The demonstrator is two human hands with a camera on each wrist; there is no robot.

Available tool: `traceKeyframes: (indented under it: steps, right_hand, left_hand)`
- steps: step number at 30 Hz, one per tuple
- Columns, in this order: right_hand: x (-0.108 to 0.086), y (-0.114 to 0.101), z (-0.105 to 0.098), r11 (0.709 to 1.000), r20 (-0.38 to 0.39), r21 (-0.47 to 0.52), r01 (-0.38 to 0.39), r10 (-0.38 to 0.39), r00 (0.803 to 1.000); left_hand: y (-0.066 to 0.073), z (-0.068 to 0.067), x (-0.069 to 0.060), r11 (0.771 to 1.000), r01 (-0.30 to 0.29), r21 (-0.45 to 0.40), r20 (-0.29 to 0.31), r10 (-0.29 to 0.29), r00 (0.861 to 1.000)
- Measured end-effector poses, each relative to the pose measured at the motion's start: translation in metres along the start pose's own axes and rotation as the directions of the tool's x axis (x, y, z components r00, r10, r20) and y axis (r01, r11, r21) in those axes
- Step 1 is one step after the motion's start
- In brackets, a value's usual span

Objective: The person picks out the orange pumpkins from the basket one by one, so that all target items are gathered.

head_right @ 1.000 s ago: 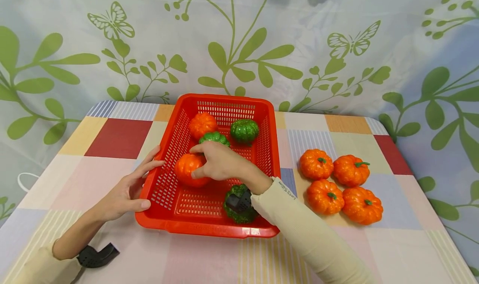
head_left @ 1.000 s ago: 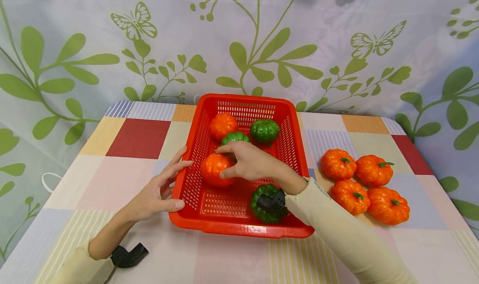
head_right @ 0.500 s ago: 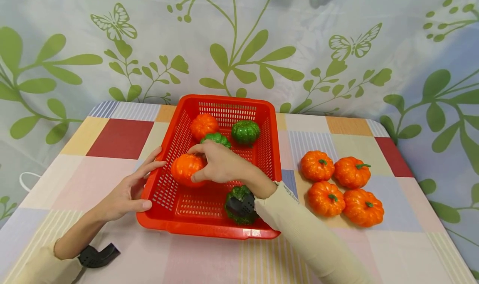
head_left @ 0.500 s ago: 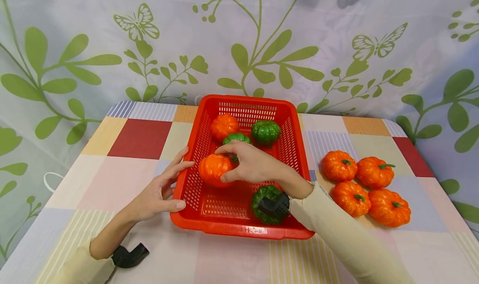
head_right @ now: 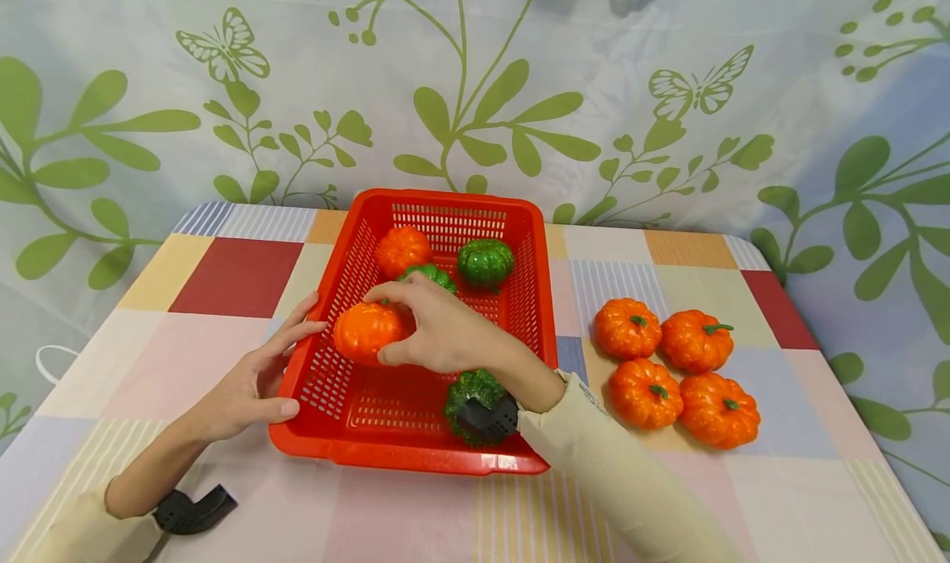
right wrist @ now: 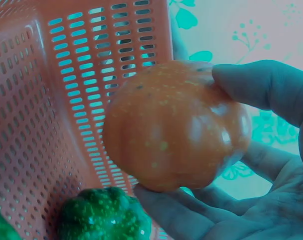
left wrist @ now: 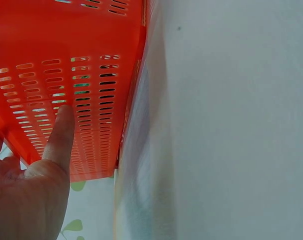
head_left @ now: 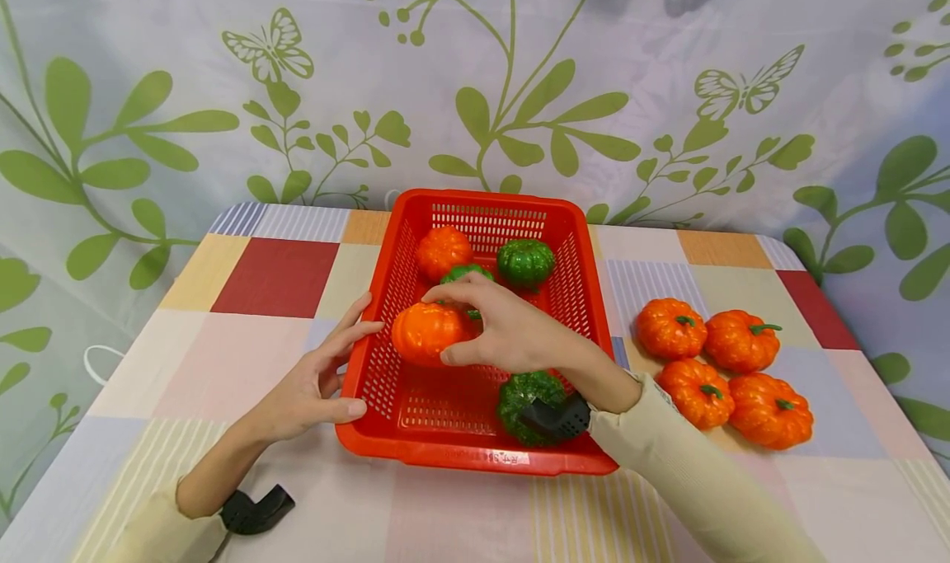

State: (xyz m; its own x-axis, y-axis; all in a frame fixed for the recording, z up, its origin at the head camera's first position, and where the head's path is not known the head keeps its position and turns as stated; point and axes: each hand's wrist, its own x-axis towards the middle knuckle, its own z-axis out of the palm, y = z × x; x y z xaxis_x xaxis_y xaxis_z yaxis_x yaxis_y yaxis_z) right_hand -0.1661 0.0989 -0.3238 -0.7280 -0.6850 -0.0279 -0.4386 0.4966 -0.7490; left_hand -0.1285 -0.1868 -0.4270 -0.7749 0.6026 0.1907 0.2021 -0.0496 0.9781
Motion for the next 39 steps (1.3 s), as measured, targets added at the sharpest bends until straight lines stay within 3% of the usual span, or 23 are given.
traceKeyframes:
  steps: [11, 19, 24, 35, 39]
  right_hand:
    - [-0.027, -0.017, -0.006, 1.000, -0.055, 0.014, 0.003, -0.002, 0.999]
    - [-0.048, -0.020, -0.015, 0.996, -0.115, 0.092, -0.012, 0.023, 0.993]
    - [-0.061, -0.014, -0.016, 0.991, -0.143, 0.128, 0.033, -0.015, 0.990]
    - [-0.096, -0.007, -0.012, 0.988, -0.154, 0.096, 0.123, -0.107, 0.982]
    - [-0.105, -0.001, -0.011, 0.981, -0.164, 0.149, 0.128, -0.103, 0.981]
  left_hand:
    - [-0.001, -0.001, 0.000, 1.000, -0.014, -0.007, 0.008, 0.014, 1.000]
    - [0.000, 0.000, -0.001, 0.999, -0.010, -0.033, 0.015, 0.010, 1.000]
    - [-0.001, 0.000, -0.001, 0.999, -0.011, -0.030, 0.016, 0.012, 1.000]
    - [-0.001, 0.000, 0.000, 1.000, -0.018, -0.005, 0.012, 0.018, 1.000]
    - [-0.001, 0.000, -0.001, 1.000, -0.015, -0.004, 0.012, 0.015, 1.000]
